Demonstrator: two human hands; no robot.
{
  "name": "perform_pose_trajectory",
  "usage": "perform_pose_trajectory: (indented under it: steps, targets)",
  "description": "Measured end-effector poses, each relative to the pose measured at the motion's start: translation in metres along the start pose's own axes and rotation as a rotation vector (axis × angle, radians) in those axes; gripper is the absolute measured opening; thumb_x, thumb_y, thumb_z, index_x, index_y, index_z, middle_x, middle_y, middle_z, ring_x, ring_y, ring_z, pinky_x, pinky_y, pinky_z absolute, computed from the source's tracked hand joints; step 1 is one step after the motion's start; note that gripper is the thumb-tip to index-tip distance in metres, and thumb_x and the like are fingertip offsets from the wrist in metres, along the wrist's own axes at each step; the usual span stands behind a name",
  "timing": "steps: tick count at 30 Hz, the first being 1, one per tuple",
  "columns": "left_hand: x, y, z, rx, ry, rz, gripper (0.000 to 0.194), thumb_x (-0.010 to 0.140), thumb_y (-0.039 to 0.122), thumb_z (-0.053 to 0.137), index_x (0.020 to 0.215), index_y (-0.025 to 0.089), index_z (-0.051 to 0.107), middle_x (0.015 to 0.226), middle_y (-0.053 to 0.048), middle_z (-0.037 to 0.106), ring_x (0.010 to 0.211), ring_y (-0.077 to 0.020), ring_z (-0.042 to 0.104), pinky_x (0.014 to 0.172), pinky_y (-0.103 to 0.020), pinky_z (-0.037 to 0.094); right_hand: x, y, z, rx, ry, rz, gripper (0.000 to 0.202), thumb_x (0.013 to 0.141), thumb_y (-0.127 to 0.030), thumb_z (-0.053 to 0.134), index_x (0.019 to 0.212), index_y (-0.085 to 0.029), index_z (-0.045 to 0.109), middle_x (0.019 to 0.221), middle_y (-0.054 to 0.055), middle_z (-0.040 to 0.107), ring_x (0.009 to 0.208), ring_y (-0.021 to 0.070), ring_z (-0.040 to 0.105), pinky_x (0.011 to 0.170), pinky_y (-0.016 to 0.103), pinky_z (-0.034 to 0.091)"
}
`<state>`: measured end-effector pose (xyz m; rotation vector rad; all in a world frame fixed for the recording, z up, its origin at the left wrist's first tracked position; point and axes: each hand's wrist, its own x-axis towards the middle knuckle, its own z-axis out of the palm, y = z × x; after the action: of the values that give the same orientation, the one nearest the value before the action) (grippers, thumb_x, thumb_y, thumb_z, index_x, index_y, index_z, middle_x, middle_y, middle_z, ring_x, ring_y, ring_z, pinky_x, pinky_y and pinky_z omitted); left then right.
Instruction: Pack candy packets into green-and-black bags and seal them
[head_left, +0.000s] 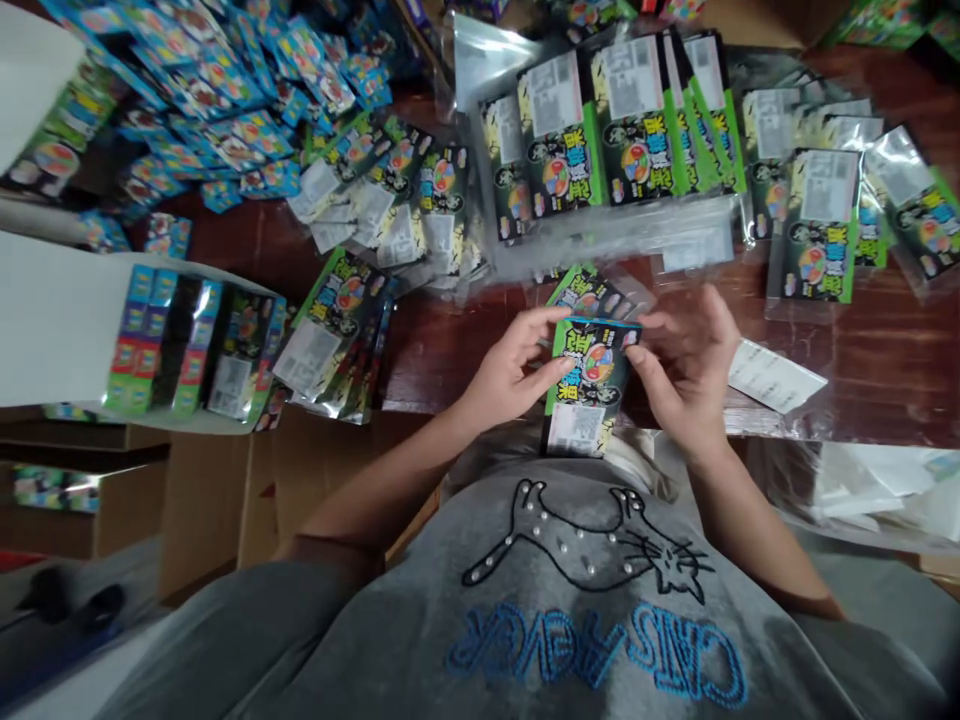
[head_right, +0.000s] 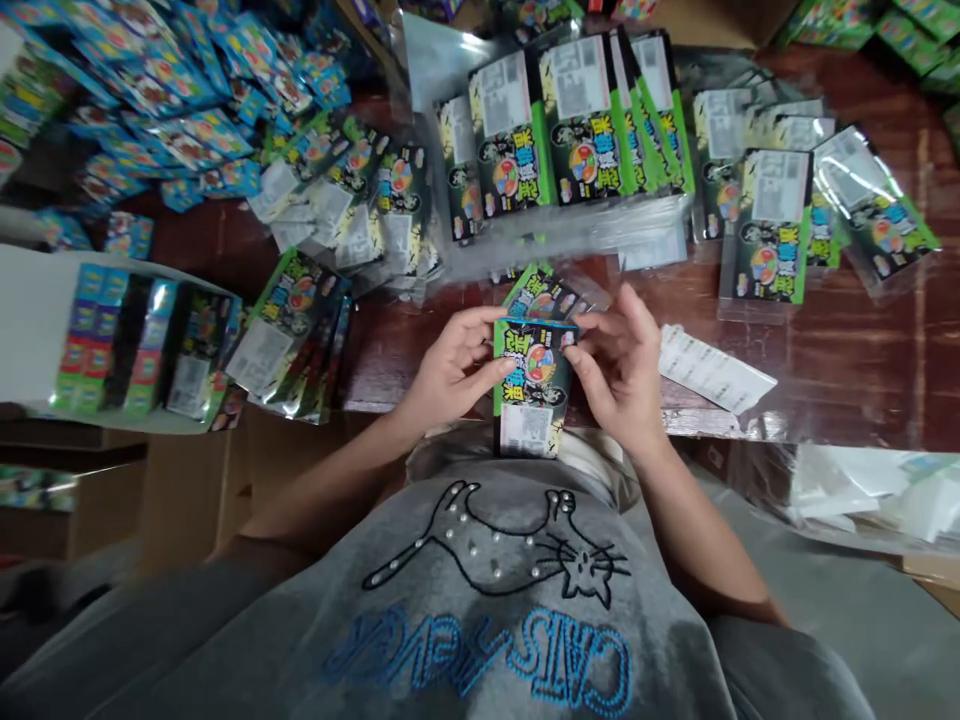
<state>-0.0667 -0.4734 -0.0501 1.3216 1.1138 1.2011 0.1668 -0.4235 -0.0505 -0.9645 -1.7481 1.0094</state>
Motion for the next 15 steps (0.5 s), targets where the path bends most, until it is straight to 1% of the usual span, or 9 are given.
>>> perform_pose_trajectory:
  steps: [2, 4, 5, 7, 9, 10, 11, 13, 15]
  targets:
    - [-0.001, 0.000, -0.003, 0.023, -0.049, -0.016, 0.039, 0.103, 0.035, 0.075, 0.137, 0.026, 0.059, 0.125, -0.007, 0.076, 0.109, -0.0182, 0.076, 0.091, -0.029, 0.063, -0.003, 0.002, -0.005, -0.012, -0.080, 0.008, 0.069, 0.108, -0.046, 0.059, 0.167, -0.047, 0.024, 0.120, 0.006, 0.070, 0.098, 0.0244, 0.074, 0.083, 0.046, 0.068]
    - [0.001, 0.002, -0.005, 0.071, -0.030, -0.001, 0.025, 0.105, 0.038, 0.072, 0.123, 0.023, 0.066, 0.124, -0.008, 0.076, 0.113, -0.0184, 0.075, 0.095, -0.030, 0.062, -0.002, 0.002, -0.009, -0.035, -0.145, 0.012, 0.063, 0.109, -0.045, 0.057, 0.166, -0.044, 0.030, 0.112, 0.004, 0.070, 0.093, 0.0235, 0.073, 0.083, 0.045, 0.068]
    - [0.002, 0.002, -0.006, 0.088, -0.005, 0.007, 0.020, 0.106, 0.039, 0.070, 0.117, 0.022, 0.067, 0.125, -0.009, 0.076, 0.117, -0.0193, 0.075, 0.100, -0.032, 0.061, -0.001, 0.002, -0.010, -0.054, -0.162, 0.016, 0.063, 0.109, -0.046, 0.056, 0.166, -0.044, 0.030, 0.112, 0.005, 0.071, 0.093, 0.0233, 0.073, 0.084, 0.046, 0.068]
    - [0.007, 0.003, -0.005, 0.082, 0.046, 0.020, 0.019, 0.108, 0.039, 0.068, 0.111, 0.021, 0.067, 0.126, -0.010, 0.078, 0.123, -0.0208, 0.074, 0.106, -0.036, 0.059, 0.002, 0.000, -0.011, -0.095, -0.149, 0.042, 0.072, 0.109, -0.050, 0.055, 0.171, -0.043, 0.019, 0.127, 0.008, 0.070, 0.099, 0.0244, 0.074, 0.089, 0.048, 0.068]
    - [0.011, 0.005, -0.004, 0.037, 0.073, 0.027, 0.023, 0.106, 0.040, 0.071, 0.118, 0.022, 0.064, 0.122, -0.009, 0.080, 0.118, -0.0201, 0.077, 0.104, -0.036, 0.060, 0.005, -0.004, -0.012, -0.121, -0.138, 0.103, 0.086, 0.108, -0.053, 0.054, 0.175, -0.043, 0.002, 0.144, 0.012, 0.065, 0.108, 0.0265, 0.075, 0.093, 0.050, 0.067]
    - [0.013, 0.007, -0.003, 0.029, 0.078, 0.027, 0.026, 0.105, 0.040, 0.072, 0.122, 0.022, 0.063, 0.120, -0.008, 0.081, 0.116, -0.0194, 0.078, 0.102, -0.035, 0.060, 0.007, -0.006, -0.012, -0.122, -0.148, 0.136, 0.090, 0.107, -0.054, 0.054, 0.176, -0.042, -0.004, 0.146, 0.013, 0.064, 0.110, 0.0272, 0.075, 0.094, 0.051, 0.067]
    - [0.013, 0.009, -0.002, 0.041, 0.074, 0.023, 0.028, 0.104, 0.040, 0.073, 0.124, 0.023, 0.064, 0.119, -0.008, 0.081, 0.114, -0.0188, 0.078, 0.101, -0.034, 0.060, 0.008, -0.008, -0.013, -0.112, -0.166, 0.162, 0.092, 0.107, -0.054, 0.054, 0.177, -0.041, -0.005, 0.143, 0.013, 0.067, 0.109, 0.0274, 0.076, 0.094, 0.051, 0.067]
    - [0.014, 0.015, -0.001, 0.100, 0.056, 0.001, 0.025, 0.103, 0.039, 0.074, 0.119, 0.021, 0.070, 0.118, -0.008, 0.082, 0.112, -0.0182, 0.078, 0.099, -0.032, 0.060, 0.009, -0.011, -0.015, -0.073, -0.190, 0.174, 0.089, 0.106, -0.055, 0.056, 0.177, -0.040, 0.003, 0.126, 0.010, 0.075, 0.102, 0.0266, 0.077, 0.093, 0.051, 0.068]
    - [0.013, 0.023, 0.001, 0.159, 0.046, -0.032, 0.019, 0.102, 0.037, 0.074, 0.106, 0.019, 0.075, 0.116, -0.009, 0.082, 0.110, -0.0180, 0.078, 0.098, -0.032, 0.059, 0.010, -0.014, -0.017, -0.043, -0.157, 0.148, 0.084, 0.104, -0.054, 0.062, 0.174, -0.042, 0.019, 0.110, 0.005, 0.076, 0.093, 0.0252, 0.076, 0.088, 0.049, 0.068]
